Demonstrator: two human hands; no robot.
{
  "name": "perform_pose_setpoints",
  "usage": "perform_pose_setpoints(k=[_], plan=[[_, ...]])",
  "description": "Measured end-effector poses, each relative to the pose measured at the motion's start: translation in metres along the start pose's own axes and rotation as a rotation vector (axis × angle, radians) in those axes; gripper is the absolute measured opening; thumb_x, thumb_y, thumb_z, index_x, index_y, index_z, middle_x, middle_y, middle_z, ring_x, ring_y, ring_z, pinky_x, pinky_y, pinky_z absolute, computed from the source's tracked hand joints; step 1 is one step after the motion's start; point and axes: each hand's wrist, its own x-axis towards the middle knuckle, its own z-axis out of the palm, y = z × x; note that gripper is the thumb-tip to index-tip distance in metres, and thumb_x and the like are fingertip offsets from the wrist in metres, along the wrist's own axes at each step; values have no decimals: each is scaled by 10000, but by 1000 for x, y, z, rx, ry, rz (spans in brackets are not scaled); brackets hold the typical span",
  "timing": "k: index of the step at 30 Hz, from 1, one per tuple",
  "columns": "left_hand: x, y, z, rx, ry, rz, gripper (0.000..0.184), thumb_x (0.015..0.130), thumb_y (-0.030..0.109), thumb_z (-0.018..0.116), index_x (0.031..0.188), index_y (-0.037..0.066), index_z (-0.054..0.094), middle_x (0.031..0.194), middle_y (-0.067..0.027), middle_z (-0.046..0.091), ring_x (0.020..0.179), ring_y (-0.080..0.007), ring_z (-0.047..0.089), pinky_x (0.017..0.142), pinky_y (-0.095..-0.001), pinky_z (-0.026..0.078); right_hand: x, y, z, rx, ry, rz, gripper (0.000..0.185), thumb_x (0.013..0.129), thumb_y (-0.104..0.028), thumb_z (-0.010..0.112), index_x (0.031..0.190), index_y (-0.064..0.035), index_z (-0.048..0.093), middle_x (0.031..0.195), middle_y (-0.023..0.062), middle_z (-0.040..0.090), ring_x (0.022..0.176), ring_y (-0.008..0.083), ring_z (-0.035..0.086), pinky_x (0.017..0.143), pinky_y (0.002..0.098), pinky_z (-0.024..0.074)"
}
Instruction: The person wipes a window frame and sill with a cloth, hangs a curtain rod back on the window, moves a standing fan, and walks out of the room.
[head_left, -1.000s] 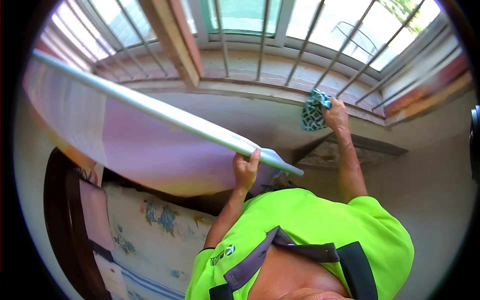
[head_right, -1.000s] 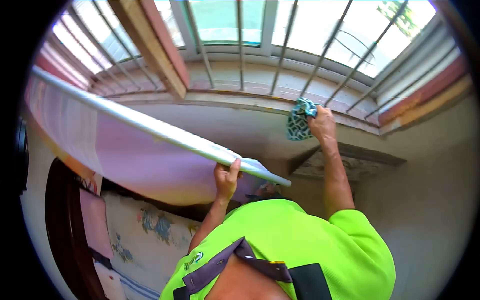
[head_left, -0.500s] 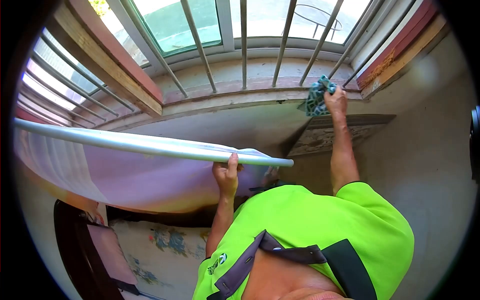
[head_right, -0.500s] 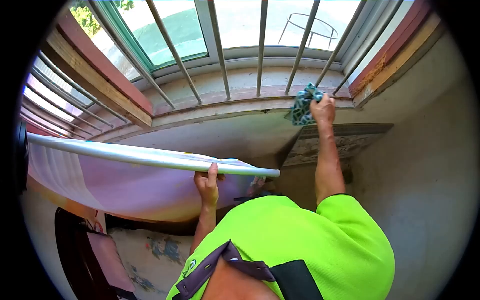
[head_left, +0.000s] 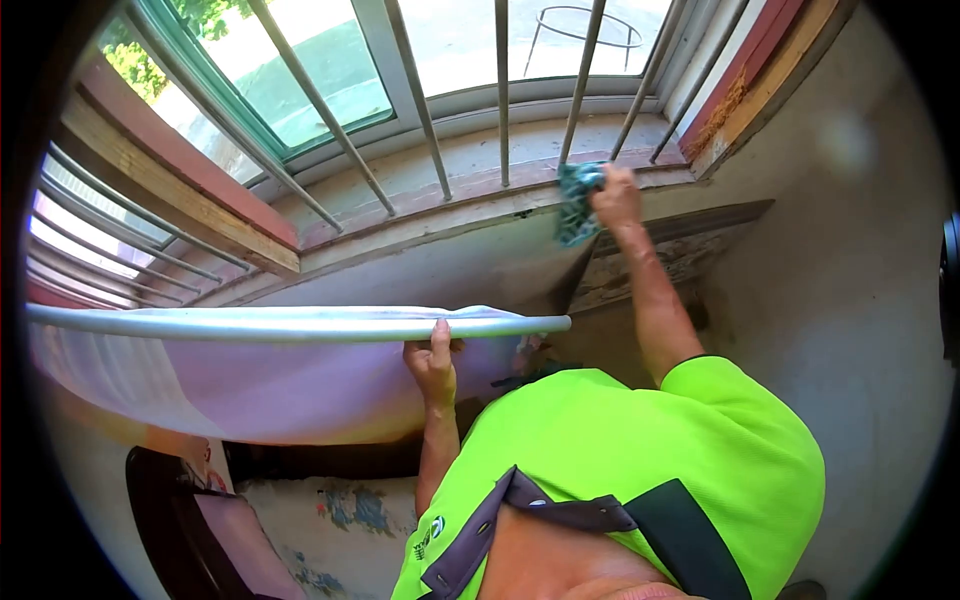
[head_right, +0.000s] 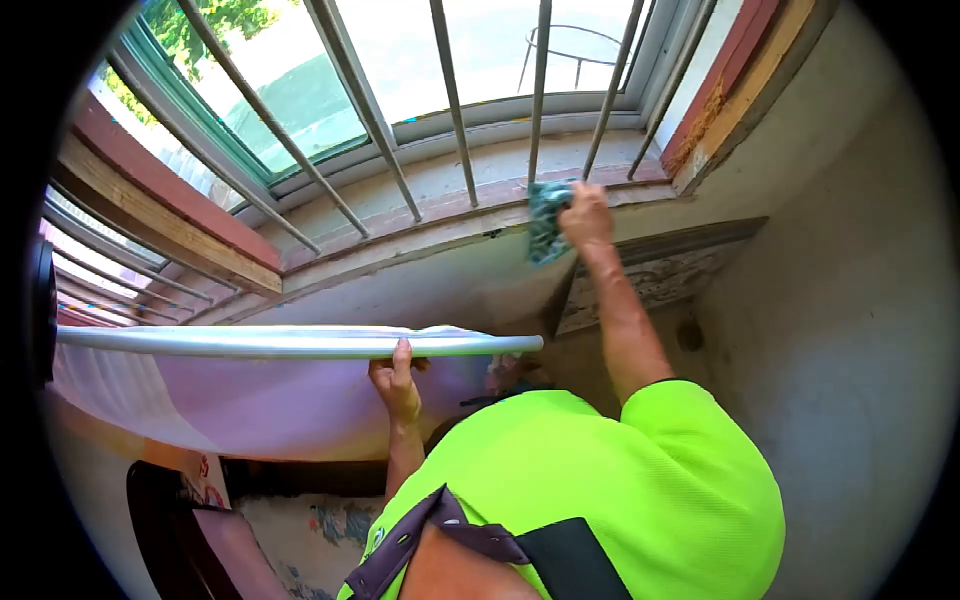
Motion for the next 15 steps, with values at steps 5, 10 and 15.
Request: perform_pose_setpoints(k=[5,10,15], plan=[[4,-1,-1,-2,-3,-8,137,918,152,601,940,18,582,742,-74,615,574,-152,566,535,-280,462,7,51,-50,177,191,298,263,779,-203,699,968,-30,640,906,232,666,889,415,640,760,471,495],[4,2,0,3,1,-1,133,917,149,602,937,18,587,734,-74,616,572,-155,571,530,-280,465,18,52,-51,565,394,263,234,851,-207,711,962,-9,652,824,94,687,733,237,626,694,374,485],[7,2,1,-4,-19,13,128,917,144,601,946,19,589,734,-73,618,564,-155,569,528,-278,464,18,-37,-28,635,137,-37,254,839,-229,740,952,-19,652,807,111,677,711,230,618,667,373,495]])
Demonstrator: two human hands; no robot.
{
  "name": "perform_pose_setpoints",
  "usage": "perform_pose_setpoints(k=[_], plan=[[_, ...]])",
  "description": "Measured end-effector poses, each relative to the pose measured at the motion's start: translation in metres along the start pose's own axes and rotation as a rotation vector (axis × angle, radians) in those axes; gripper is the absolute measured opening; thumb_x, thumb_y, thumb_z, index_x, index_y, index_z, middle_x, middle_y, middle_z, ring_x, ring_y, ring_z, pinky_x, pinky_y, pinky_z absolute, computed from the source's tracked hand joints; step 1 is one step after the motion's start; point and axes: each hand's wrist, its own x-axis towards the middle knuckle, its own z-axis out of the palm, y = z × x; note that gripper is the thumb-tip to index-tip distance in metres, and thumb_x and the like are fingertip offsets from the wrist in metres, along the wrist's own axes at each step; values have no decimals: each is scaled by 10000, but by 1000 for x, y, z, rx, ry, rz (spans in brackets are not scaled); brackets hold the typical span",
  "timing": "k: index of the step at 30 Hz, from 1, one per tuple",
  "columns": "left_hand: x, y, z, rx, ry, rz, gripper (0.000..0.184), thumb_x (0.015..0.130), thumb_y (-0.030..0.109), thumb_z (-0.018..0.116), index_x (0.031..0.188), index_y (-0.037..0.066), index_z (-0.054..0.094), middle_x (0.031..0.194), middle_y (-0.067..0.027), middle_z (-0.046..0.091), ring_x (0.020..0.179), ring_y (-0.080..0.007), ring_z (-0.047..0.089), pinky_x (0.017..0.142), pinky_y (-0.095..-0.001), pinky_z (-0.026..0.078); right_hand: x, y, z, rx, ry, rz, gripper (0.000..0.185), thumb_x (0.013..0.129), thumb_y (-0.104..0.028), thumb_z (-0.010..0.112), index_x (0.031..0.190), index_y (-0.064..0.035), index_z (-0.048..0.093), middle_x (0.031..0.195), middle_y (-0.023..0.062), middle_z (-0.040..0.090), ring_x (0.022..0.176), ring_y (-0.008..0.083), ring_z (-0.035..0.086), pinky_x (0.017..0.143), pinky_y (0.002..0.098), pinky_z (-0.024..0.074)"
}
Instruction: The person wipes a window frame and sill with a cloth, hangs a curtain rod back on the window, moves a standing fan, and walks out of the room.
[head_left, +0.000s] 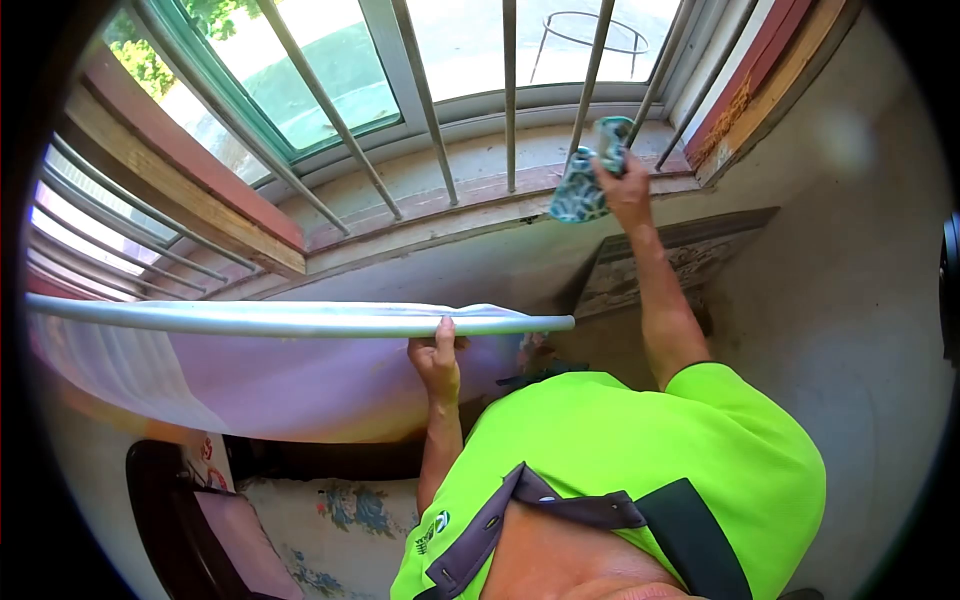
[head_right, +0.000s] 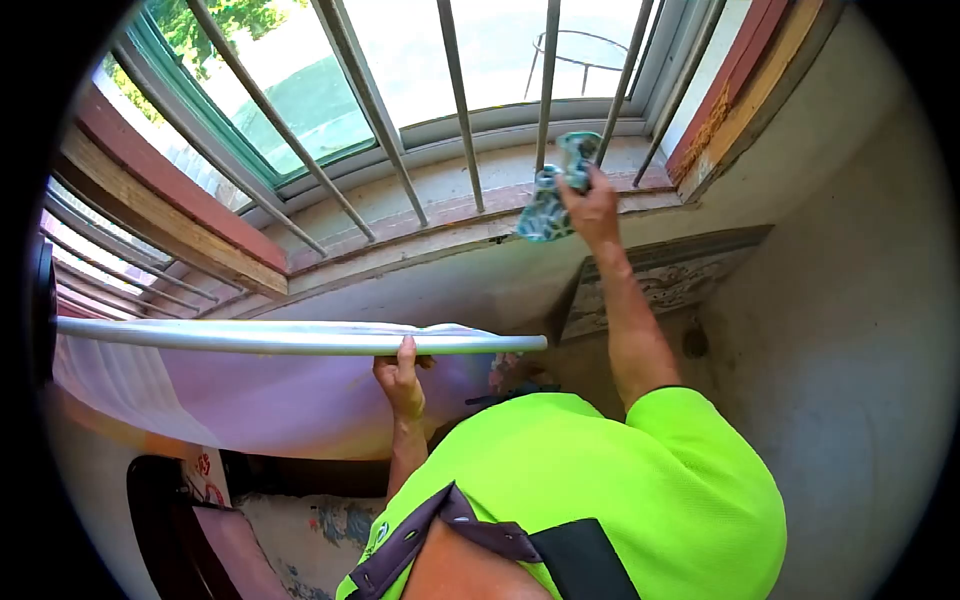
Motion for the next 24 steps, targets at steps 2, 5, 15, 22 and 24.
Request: perform_pose_setpoints(k=[2,5,15,22,24], plan=[[-4,2,-2,-4,13,-15,127,919,144,598,949,22,585,730,-70,613,562,-151,565,528,-276,461,0,4,36,-195,2,-115,299,809,-262,752,960,-20,665,840,142,687,755,280,646,704,400,511],[-5,6,0,-5,8,0,131,918,147,597,950,21,580,727,-68,606,560,-147,560,528,-276,457,13,-2,40,-409,-104,27,383,744,-323,766,968,-22,689,906,199,698,857,359,673,787,440,529],[-9,4,-1,-26,45,1,108,921,110,599,932,2,595,737,-60,617,553,-127,559,528,-261,463,9,43,-31,-464,-152,263,426,702,-338,768,969,-14,695,917,229,699,882,370,685,794,443,533],[-4,-1,-2,-15,1,-9,109,923,112,593,929,3,592,712,-65,616,548,-134,563,522,-262,458,7,80,-59,-596,86,151,361,757,-248,727,1001,2,639,1025,256,610,946,438,608,848,485,508],[-4,1,0,-23,-11,-5,108,924,109,590,933,1,591,709,-67,616,546,-138,565,520,-264,457,-9,64,-33,-699,-111,238,348,759,-229,727,1011,-16,616,1074,256,566,945,452,594,872,488,503]])
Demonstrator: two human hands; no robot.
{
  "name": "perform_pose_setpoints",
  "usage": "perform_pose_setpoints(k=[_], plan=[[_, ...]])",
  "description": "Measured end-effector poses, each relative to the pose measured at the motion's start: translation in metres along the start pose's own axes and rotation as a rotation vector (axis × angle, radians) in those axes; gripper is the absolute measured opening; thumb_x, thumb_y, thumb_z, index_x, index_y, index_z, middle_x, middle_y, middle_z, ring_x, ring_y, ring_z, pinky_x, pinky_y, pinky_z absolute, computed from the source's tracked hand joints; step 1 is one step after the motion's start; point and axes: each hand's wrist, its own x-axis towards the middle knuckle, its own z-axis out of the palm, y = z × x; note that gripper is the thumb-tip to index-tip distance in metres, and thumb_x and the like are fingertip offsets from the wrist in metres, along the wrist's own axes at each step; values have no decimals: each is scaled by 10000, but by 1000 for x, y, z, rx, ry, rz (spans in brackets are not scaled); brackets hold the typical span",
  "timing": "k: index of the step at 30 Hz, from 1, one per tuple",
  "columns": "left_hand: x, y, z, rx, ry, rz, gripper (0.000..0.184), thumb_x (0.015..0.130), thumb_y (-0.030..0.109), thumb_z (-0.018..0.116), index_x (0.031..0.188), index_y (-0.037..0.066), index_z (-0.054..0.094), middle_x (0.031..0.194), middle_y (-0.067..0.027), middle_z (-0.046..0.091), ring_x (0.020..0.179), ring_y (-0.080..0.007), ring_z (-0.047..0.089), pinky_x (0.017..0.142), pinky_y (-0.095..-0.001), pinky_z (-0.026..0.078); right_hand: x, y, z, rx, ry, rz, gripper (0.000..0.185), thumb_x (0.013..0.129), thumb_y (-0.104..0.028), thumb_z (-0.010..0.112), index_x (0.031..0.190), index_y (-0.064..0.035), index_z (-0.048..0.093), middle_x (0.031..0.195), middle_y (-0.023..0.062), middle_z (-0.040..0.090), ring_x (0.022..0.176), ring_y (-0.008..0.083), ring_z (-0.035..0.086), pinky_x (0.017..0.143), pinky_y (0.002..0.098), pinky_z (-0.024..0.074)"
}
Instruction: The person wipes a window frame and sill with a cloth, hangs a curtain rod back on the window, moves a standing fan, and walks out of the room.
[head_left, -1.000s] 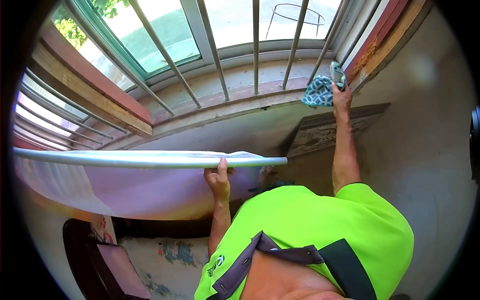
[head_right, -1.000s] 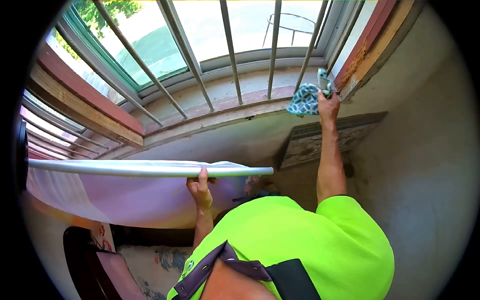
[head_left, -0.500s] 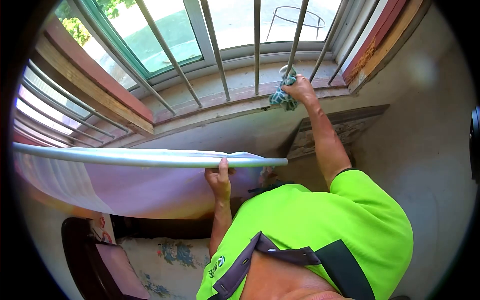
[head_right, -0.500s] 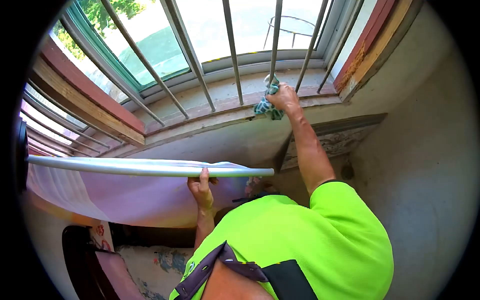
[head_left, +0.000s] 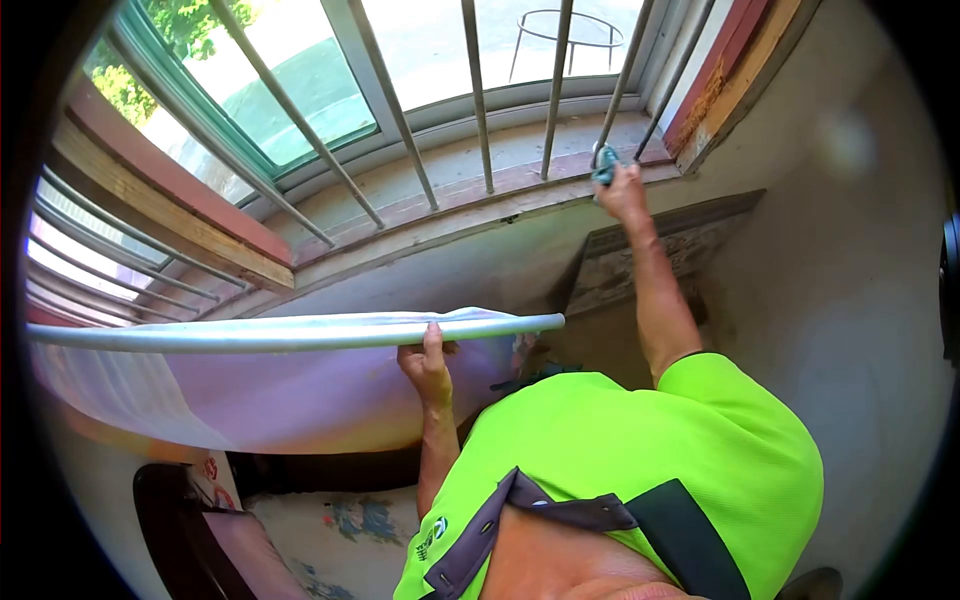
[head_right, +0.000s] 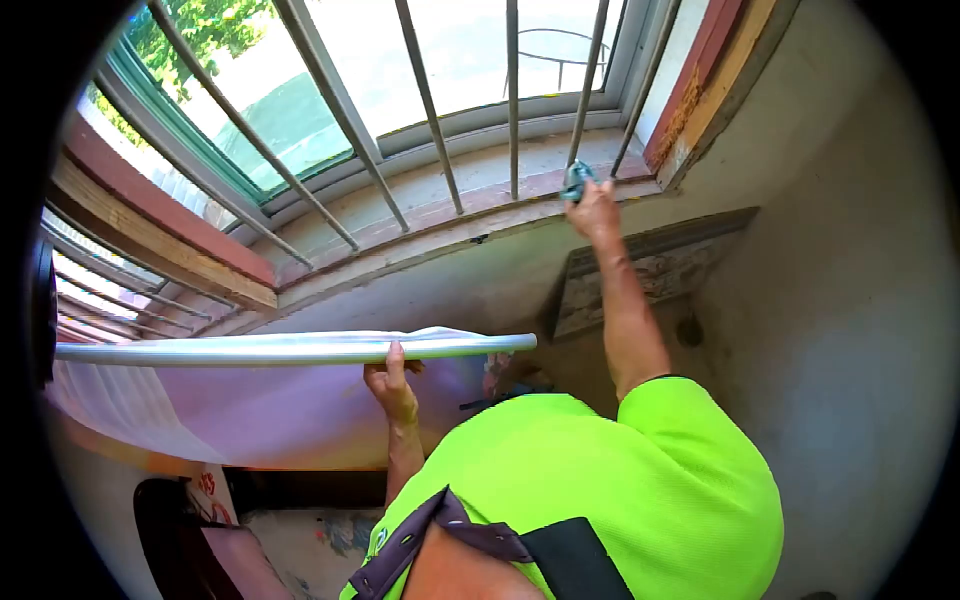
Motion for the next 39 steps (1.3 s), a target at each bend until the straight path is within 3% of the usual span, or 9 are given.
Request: perform_pose_setpoints(k=[7,12,15,20,25,30,34,36,39], plan=[[2,-5,3,-9,50,-1,112,921,107,593,955,0,586,735,-73,623,546,-150,570,510,-276,466,-3,16,-2,129,37,-274,305,791,-228,680,1019,-37,612,909,240,604,904,442,584,812,503,495],[1,-6,1,-20,52,11,106,919,110,598,945,7,589,732,-68,621,549,-145,567,524,-268,460,46,99,-38,-111,397,119,294,759,-213,699,976,-29,627,961,247,624,914,425,616,782,517,510],[2,-1,6,-30,69,0,101,917,108,600,939,10,590,726,-63,619,551,-140,566,530,-266,459,43,81,-30,-55,142,116,340,767,-251,707,977,-2,609,982,240,608,945,416,610,801,511,507],[3,-3,5,-16,66,0,106,915,109,603,944,8,592,735,-63,621,552,-141,570,534,-265,466,-35,-47,28,100,-32,-299,252,790,-203,677,941,-15,605,1007,239,589,942,429,606,828,499,512],[2,-5,3,14,48,10,120,914,128,599,947,13,595,743,-72,622,552,-151,569,524,-276,468,-64,-142,20,61,-348,-254,202,800,-166,622,962,-44,620,1029,213,593,978,405,618,839,495,520],[1,-11,-3,24,48,23,131,913,143,596,955,18,599,753,-78,625,547,-156,563,511,-283,468,-21,-56,7,-94,-264,-215,180,805,-169,622,958,-77,642,1003,198,616,979,398,620,849,478,521],[0,-8,-2,21,60,18,138,914,145,599,961,16,600,761,-79,630,550,-156,566,511,-282,469,27,61,-19,-103,-67,26,251,767,-188,678,983,-66,642,1000,225,635,956,409,618,830,487,515],[3,-6,1,21,55,16,139,915,146,599,961,16,601,761,-80,630,552,-157,568,511,-281,469,33,74,-55,-145,164,61,309,753,-206,698,1022,-66,638,1013,231,625,973,422,607,852,492,507],[5,-4,4,1,43,-12,138,911,126,606,962,-3,599,765,-78,632,564,-155,582,532,-277,475,49,105,-54,-190,223,26,338,747,-216,700,1035,-55,627,1027,239,614,1006,429,592,869,490,501]])
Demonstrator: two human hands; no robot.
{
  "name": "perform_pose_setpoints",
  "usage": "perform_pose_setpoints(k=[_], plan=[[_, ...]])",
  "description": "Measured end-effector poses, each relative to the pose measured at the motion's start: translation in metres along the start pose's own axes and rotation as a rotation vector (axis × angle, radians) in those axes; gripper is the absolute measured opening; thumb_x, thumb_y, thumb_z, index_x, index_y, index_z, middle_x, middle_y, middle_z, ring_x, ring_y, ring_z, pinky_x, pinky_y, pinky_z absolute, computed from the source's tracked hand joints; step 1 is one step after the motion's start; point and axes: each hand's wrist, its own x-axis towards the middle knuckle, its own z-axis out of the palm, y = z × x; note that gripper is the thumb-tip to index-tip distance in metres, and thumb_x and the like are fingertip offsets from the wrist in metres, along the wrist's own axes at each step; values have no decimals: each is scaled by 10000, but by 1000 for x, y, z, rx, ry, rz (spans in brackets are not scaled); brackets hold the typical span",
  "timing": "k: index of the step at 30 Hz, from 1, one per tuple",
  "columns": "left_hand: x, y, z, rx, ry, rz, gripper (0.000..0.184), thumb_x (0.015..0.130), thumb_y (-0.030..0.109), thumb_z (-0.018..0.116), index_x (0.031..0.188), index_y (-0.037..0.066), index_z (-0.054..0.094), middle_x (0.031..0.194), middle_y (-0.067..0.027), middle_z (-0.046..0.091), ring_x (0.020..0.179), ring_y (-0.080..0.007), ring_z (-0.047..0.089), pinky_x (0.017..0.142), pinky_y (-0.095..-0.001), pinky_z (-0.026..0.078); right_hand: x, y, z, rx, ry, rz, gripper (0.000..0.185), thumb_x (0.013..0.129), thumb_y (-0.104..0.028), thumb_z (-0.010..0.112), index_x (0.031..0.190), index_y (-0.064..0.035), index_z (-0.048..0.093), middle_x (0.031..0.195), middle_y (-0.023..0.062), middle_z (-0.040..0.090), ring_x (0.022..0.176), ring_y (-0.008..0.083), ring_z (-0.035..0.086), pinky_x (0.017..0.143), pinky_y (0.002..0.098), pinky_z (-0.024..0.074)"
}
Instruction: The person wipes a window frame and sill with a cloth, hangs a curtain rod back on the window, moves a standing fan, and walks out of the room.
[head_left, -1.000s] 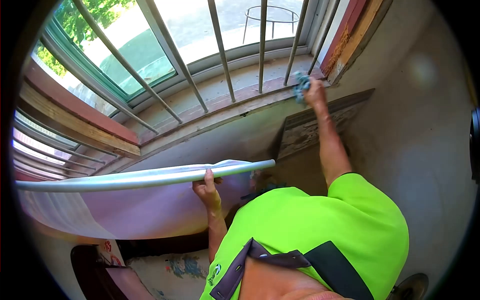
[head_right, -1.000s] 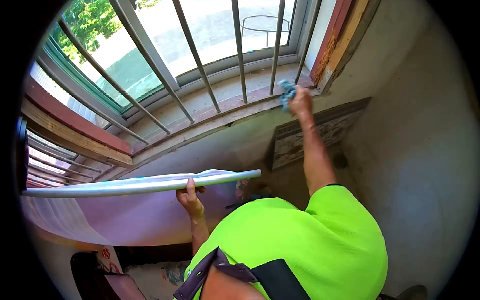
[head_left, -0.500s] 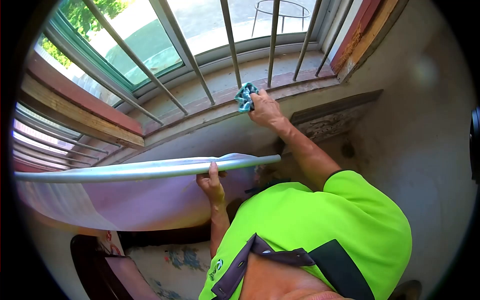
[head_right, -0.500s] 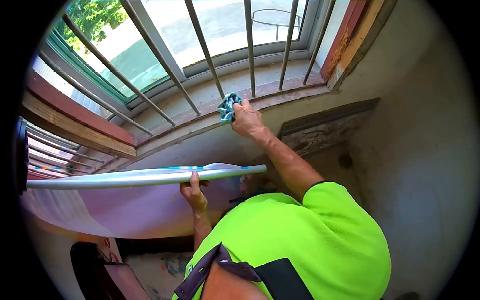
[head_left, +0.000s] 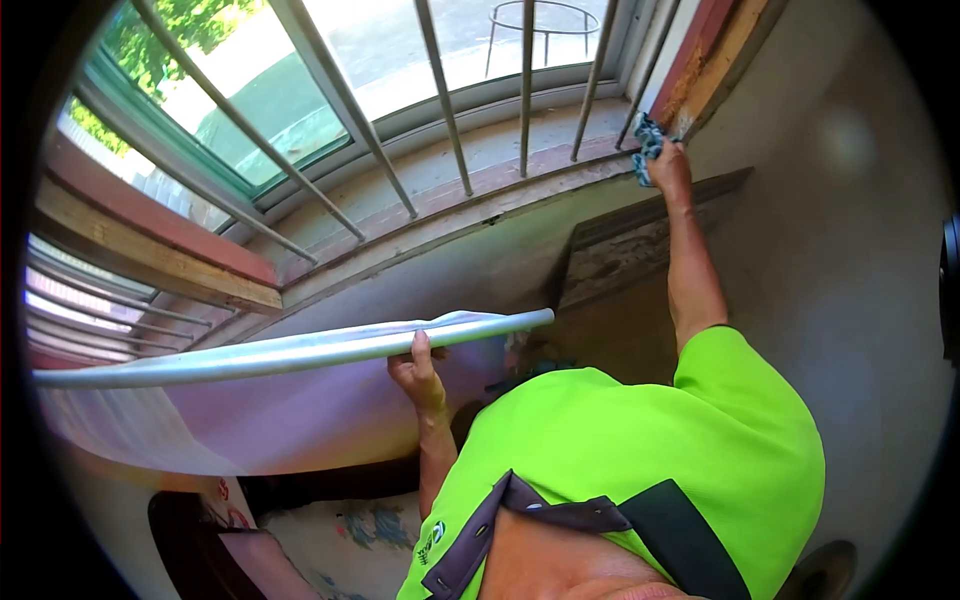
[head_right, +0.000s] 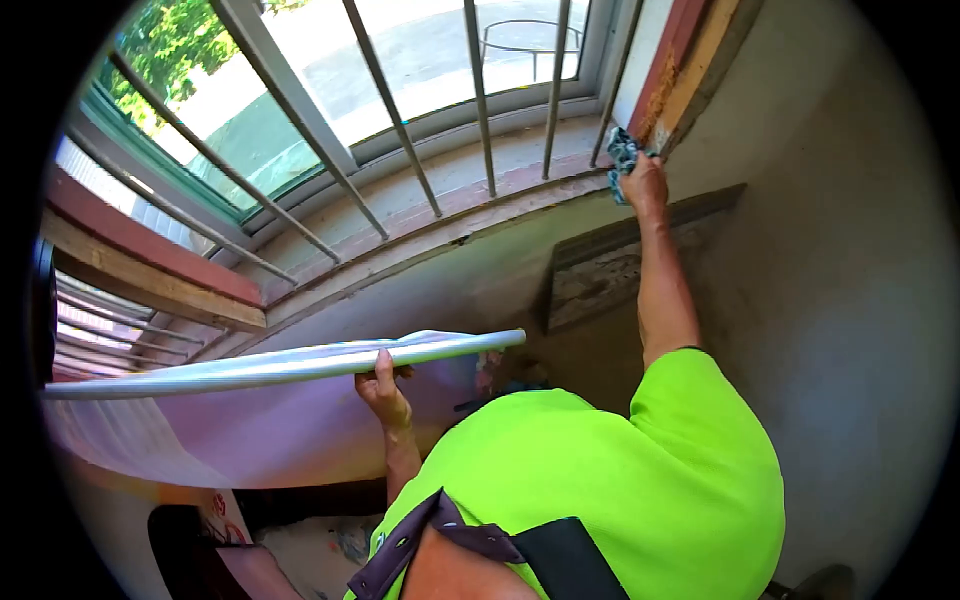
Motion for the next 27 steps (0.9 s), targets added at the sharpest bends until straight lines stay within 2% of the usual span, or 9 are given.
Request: perform_pose_setpoints(k=[1,4,10,13,16,18,21,24,27], plan=[[1,0,0,8,-15,5,141,911,126,606,965,-5,600,761,-80,634,561,-157,583,529,-278,476,-3,4,11,-53,-93,8,345,749,-213,694,1032,-31,617,1048,257,595,1026,433,581,882,491,494],[2,0,1,5,-23,25,144,911,126,604,968,-6,600,754,-84,637,557,-159,585,526,-280,478,-18,-14,24,60,-52,58,361,755,-220,697,1056,-37,618,1048,270,582,1021,460,561,905,488,477],[-1,3,6,-14,6,30,136,910,117,595,967,-6,592,751,-87,637,553,-160,583,525,-278,478,-72,-113,12,213,-220,-142,283,770,-212,688,984,-45,611,976,234,572,941,424,566,857,492,484],[-2,3,5,-16,10,28,133,909,113,595,970,-5,586,752,-90,635,552,-160,581,524,-278,477,-75,-123,7,310,-285,-279,282,764,-205,696,983,-48,613,964,228,580,931,416,574,844,488,491],[-4,3,4,-22,15,23,134,908,112,595,974,-4,583,753,-89,631,552,-160,577,523,-277,474,-39,-69,14,217,-75,-221,295,761,-186,696,1012,-50,620,987,231,591,939,413,584,853,491,491],[-5,1,3,-28,27,22,134,908,112,594,975,-3,583,753,-87,629,554,-159,576,522,-277,472,-11,-45,-8,89,-88,92,307,789,-164,682,1065,-52,608,1096,221,570,1053,396,574,900,480,490],[-7,-4,-6,13,10,5,157,905,163,611,984,30,587,788,-76,628,574,-156,572,519,-276,475,-1,-28,-7,-54,-152,66,335,786,-170,684,1089,-49,607,1126,229,557,1074,400,570,915,481,483],[-8,-4,-6,24,17,32,146,908,164,608,971,34,591,786,-74,628,571,-155,571,515,-275,470,-26,-62,15,-128,-184,58,356,792,-172,669,1115,-40,600,1151,238,545,1081,409,564,922,486,478],[-9,-2,-6,24,-11,41,140,910,159,607,967,32,591,784,-74,627,569,-156,571,514,-274,469,-54,-107,25,84,-227,-70,274,803,-111,588,1055,-5,579,1111,240,547,1018,419,586,890,498,493]])
